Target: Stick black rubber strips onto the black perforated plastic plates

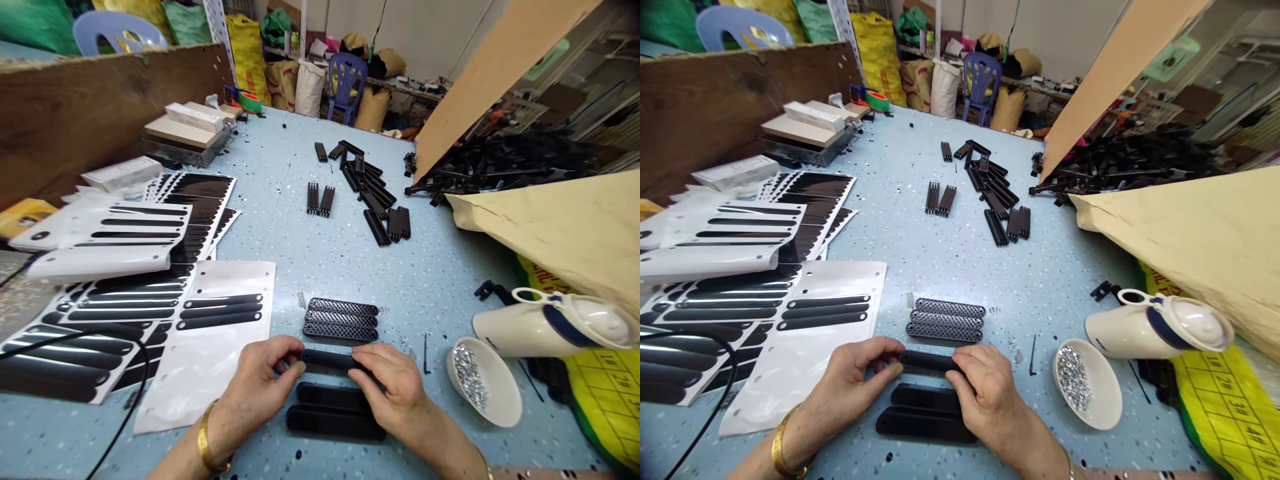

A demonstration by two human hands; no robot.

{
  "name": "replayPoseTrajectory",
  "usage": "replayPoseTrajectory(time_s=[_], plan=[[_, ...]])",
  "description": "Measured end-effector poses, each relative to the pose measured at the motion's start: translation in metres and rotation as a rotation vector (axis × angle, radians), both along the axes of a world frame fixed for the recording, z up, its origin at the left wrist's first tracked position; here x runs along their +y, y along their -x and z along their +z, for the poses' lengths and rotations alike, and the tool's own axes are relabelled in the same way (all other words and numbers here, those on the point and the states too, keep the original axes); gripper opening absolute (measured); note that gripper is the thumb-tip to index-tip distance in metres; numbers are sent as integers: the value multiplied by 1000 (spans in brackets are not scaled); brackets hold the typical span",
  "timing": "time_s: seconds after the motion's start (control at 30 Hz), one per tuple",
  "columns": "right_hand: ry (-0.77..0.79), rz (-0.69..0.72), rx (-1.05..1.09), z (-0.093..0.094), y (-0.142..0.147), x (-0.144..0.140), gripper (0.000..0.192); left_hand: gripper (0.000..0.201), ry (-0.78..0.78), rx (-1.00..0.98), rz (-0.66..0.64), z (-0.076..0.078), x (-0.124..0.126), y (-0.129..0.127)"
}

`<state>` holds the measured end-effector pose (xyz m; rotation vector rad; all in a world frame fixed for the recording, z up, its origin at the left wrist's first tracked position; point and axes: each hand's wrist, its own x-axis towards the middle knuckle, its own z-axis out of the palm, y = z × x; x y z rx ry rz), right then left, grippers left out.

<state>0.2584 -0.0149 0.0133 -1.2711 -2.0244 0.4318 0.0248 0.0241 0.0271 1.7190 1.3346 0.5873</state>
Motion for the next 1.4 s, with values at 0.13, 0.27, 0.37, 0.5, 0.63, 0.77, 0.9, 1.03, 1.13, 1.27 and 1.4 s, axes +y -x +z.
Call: replayPoseTrajectory(time_s=[0.13, 0.27, 0.37, 0.5, 0.63, 0.77, 0.9, 1.03, 1.13, 1.27, 1.4], plan=[[1, -5, -7, 0, 1, 0, 15, 18, -4, 2, -5, 0, 0, 0], [-15, -10, 1, 1, 3, 0, 15, 20, -9, -6, -23, -2, 0, 2], [-9, -3, 4, 2, 4, 0, 16, 20, -3, -4, -34, -3, 0, 3], [2, 14, 4, 2, 4, 1, 16, 22, 37, -45, -28, 0, 4, 2], [6, 0, 6, 2, 4, 0, 16, 22, 93, -64, 18, -1, 6, -2], [20, 11, 12, 2, 3, 0, 16, 23, 68, -67, 38, -7, 6, -5], [25, 15, 21, 2, 2, -1, 16, 25, 44, -68, 37, -9, 5, -5], [20, -3, 18, 1, 4, -3, 16, 30, 30, -25, 41, -7, 5, -3], [28, -3, 18, 2, 5, -3, 16, 31, 27, 5, 50, -7, 4, -4], [31, 0, 46, 2, 5, -3, 16, 21, -39, -16, 52, -10, 1, -6], [67, -19, 151, -1, 3, -1, 13, 21, -90, -46, 7, -12, 1, -7]])
